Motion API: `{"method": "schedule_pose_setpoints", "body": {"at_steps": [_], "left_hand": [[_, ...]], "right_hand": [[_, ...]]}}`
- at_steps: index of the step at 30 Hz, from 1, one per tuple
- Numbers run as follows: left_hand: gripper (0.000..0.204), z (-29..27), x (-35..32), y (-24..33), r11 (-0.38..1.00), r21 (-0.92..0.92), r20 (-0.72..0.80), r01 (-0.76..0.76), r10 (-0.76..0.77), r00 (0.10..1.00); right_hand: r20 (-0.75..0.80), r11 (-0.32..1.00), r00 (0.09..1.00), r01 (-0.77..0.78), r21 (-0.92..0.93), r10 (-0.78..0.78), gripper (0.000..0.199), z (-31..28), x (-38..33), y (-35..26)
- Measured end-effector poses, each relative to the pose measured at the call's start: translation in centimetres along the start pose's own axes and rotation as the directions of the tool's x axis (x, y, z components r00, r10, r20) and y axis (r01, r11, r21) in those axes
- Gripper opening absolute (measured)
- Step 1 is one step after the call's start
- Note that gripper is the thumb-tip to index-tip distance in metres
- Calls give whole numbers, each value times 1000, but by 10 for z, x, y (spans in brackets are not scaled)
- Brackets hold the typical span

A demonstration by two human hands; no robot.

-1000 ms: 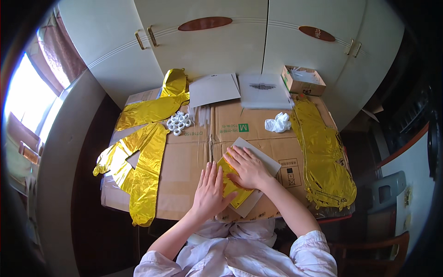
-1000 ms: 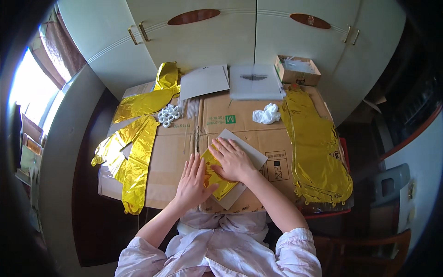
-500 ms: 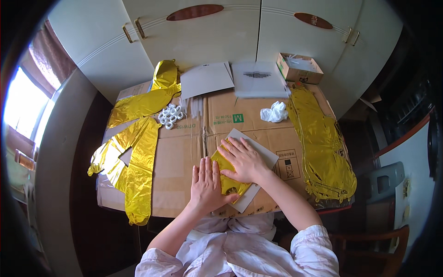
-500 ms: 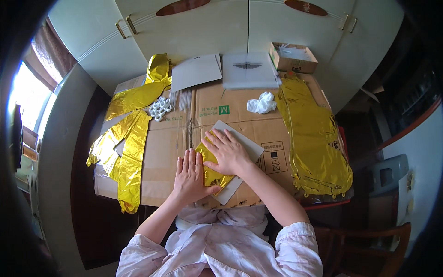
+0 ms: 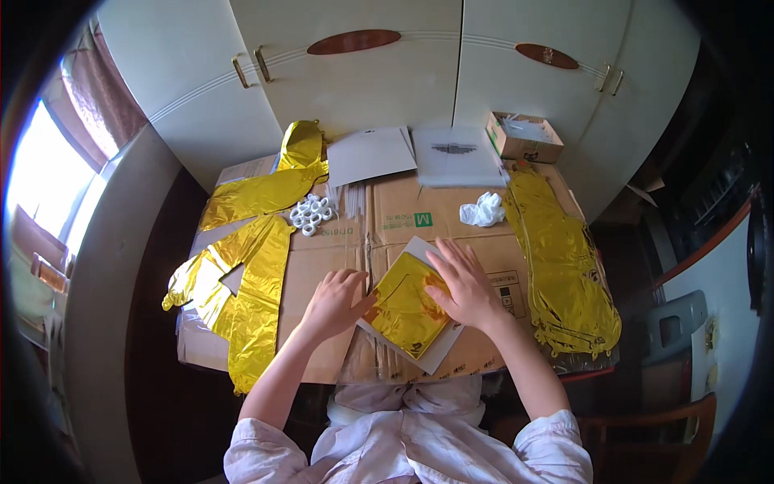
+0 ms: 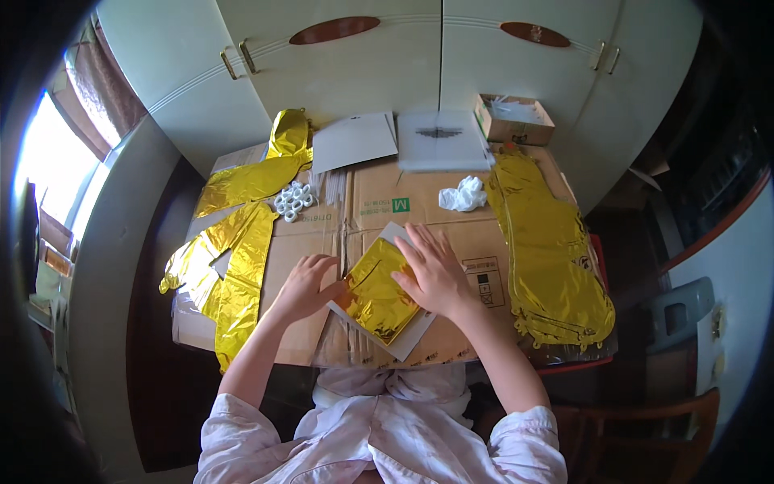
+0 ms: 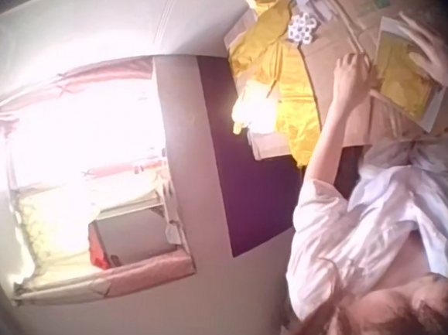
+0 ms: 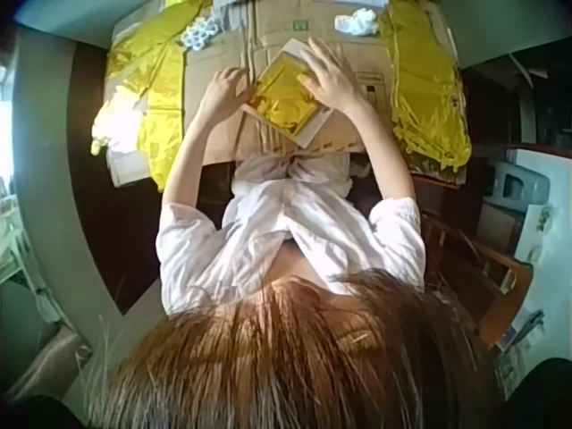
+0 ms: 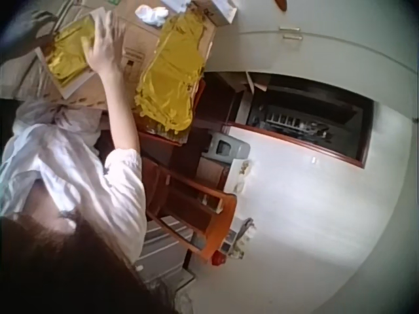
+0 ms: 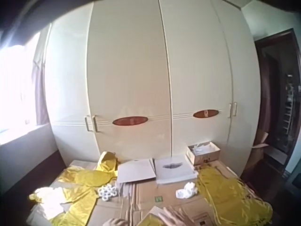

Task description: The recorder is folding and packaging gold foil balloons at a workstation.

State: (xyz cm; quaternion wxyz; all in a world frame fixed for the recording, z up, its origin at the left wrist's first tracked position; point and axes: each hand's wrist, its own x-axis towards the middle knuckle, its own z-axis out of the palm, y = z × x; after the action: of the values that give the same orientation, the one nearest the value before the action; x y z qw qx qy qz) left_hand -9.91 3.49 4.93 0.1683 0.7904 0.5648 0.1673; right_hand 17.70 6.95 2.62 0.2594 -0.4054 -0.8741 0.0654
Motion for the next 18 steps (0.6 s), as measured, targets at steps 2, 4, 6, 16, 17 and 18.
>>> {"method": "schedule_pose_setpoints", "body": {"at_steps": [2, 4, 6, 16, 17, 18], "left_hand": [[51, -5, 13, 0, 996, -65, 93, 65, -59, 994], [53, 6, 24, 1, 989, -66, 146, 134, -123, 982], [57, 19, 38, 5, 989, -58, 218, 133, -118, 969], [48, 27, 26, 19, 949, -143, 301, 279, -227, 926], [48, 26, 24, 21, 946, -144, 310, 290, -236, 921], [48, 23, 23, 24, 943, -144, 320, 301, -243, 916]], "right_hand": [[10, 994, 996, -85, -64, 85, 64, -2, -20, -7], [11, 972, 975, -223, -70, 224, 67, -2, -40, -21], [50, 946, 953, -289, -145, 299, 78, 6, -59, -35], [125, 967, 971, -178, -182, 202, 76, 24, -69, -10], [133, 970, 973, -163, -181, 189, 75, 24, -68, -8], [142, 972, 974, -149, -181, 176, 75, 23, -66, -6]]}}
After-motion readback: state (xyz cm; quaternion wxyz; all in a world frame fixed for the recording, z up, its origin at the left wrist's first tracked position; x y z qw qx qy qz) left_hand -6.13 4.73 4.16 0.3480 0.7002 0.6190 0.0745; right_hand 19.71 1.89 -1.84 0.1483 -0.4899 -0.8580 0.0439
